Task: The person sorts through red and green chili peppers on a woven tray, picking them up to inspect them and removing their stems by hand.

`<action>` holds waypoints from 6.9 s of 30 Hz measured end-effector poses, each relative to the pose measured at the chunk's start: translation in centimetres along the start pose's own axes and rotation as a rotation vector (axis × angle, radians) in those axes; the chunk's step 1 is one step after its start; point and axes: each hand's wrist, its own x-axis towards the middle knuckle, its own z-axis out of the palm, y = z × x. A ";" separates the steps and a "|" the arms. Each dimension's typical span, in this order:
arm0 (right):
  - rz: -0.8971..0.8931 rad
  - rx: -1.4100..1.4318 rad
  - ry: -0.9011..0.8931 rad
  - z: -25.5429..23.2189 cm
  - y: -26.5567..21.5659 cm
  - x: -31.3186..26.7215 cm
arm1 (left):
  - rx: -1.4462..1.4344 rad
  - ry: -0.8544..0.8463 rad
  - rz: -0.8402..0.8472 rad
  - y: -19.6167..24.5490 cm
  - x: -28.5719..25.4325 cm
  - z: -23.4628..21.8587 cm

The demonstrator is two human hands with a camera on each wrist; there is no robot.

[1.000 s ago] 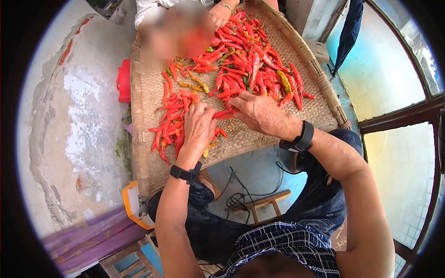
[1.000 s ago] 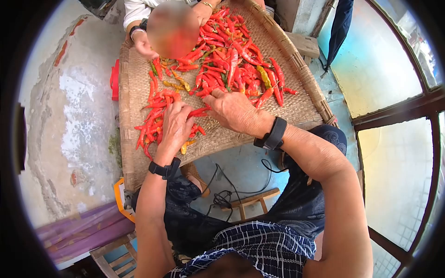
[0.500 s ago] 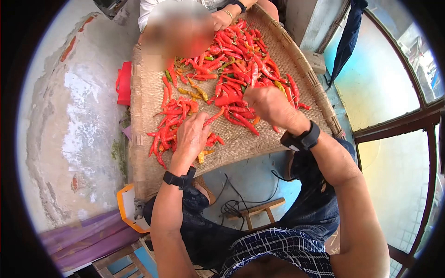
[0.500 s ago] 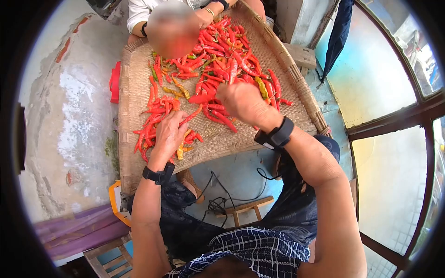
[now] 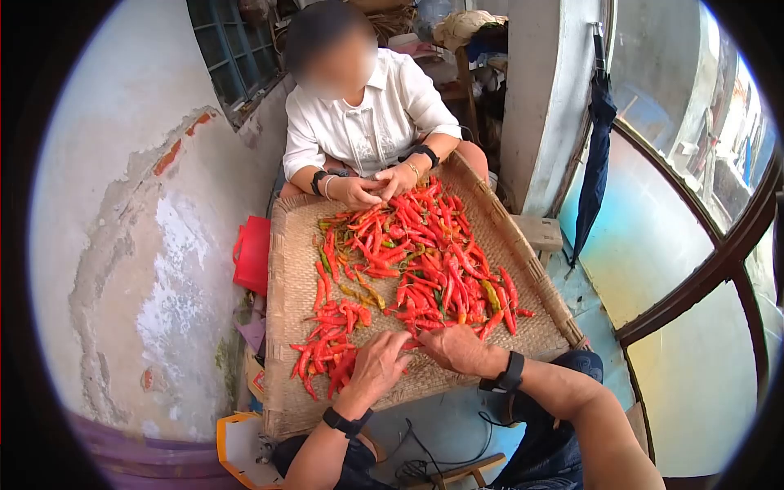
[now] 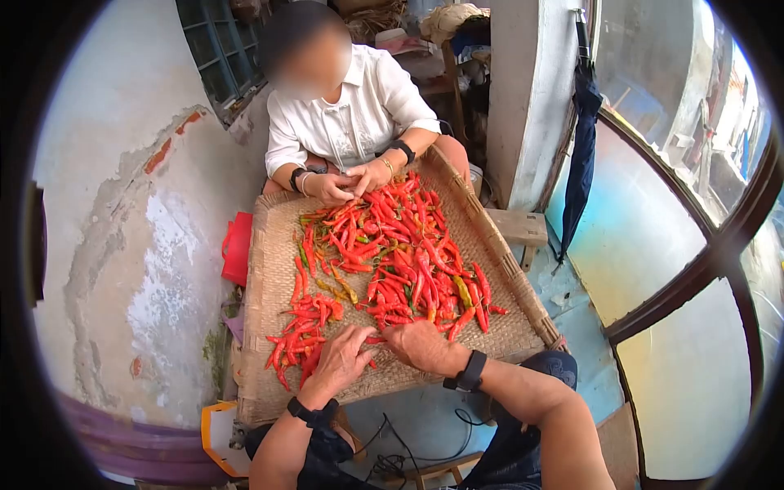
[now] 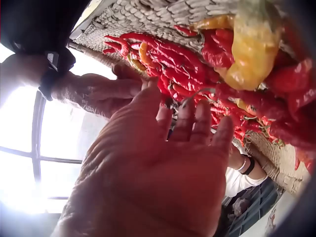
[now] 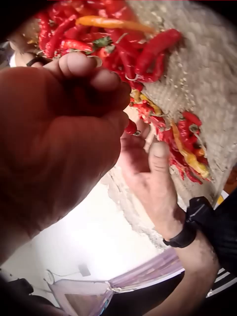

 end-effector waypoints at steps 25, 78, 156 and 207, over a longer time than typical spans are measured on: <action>-0.029 0.074 -0.048 1.9 -1.5 0.0 | 0.285 -0.108 0.041 -0.7 -1.4 1.9; 0.521 1.092 0.201 -4.7 2.9 1.5 | -0.282 -0.003 -0.275 -1.1 -0.3 0.0; 0.344 0.872 0.155 -3.8 4.8 1.7 | 0.332 -0.269 -0.197 -2.9 -1.8 -0.1; -0.063 0.072 -0.002 0.5 0.0 0.6 | -0.124 -0.153 -0.073 -1.1 -1.3 1.2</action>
